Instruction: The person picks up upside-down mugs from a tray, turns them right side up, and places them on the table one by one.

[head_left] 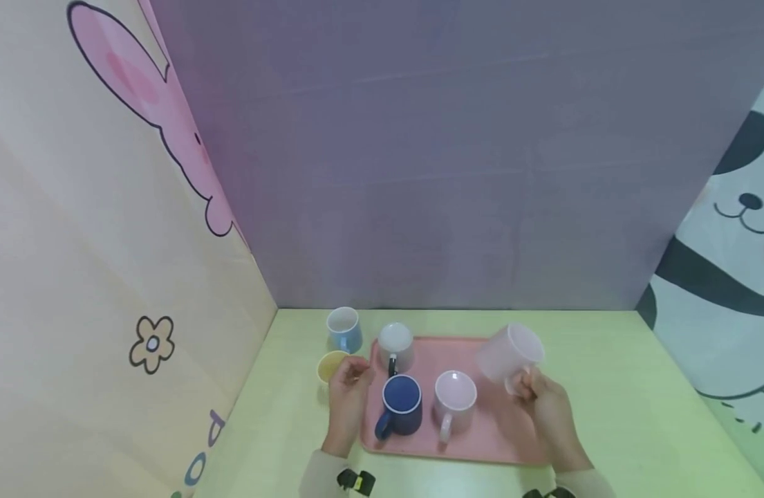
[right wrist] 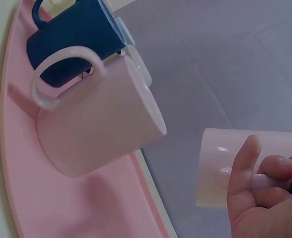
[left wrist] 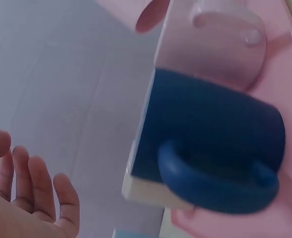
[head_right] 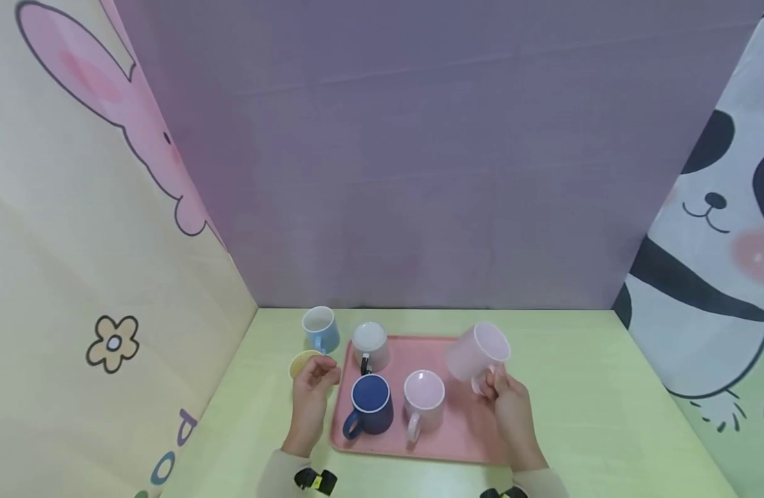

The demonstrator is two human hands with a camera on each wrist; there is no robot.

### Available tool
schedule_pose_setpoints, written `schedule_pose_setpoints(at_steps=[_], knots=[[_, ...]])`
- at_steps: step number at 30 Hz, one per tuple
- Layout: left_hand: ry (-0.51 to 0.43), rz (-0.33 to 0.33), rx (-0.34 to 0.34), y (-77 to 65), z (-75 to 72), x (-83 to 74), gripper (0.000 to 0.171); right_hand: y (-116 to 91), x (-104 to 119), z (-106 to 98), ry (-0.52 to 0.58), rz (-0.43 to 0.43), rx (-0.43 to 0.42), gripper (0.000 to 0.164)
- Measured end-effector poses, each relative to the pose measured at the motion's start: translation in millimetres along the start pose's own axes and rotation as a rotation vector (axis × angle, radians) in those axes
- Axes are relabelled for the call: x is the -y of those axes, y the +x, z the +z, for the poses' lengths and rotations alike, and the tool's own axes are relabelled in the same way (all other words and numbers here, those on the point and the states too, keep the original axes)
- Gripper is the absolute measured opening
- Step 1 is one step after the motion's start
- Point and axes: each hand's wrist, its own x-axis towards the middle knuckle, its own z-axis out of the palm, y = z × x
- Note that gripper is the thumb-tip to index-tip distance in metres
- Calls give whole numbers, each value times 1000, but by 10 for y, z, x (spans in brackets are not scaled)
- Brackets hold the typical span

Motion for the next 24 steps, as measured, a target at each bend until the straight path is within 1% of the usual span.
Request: schedule_pose_setpoints(at_steps=[3,6,9,11,14,16,18,24], knots=[[-42,-21,54,-3,82,-23,14,17,51,36,50,6,6,42],[-119,-39,91,1,169,-55,14,27,100,72,132,7,26,39],[-230,-83,115,12,257,-105,9,34,144,105,230,1,72,35],[-268,-118,123,15,309,-145,5,37,172,128,298,1,99,32],[-277,-158,145,19,371,-206,9,43,210,157,380,7,139,28],[-264,-176,156,16,401,-229,17,48,227,171,414,4,156,27],[-275,-191,173,8,430,-240,21,54,235,176,439,-9,185,27],[-318,-226,212,-27,502,-258,22,86,232,185,554,-46,297,24]])
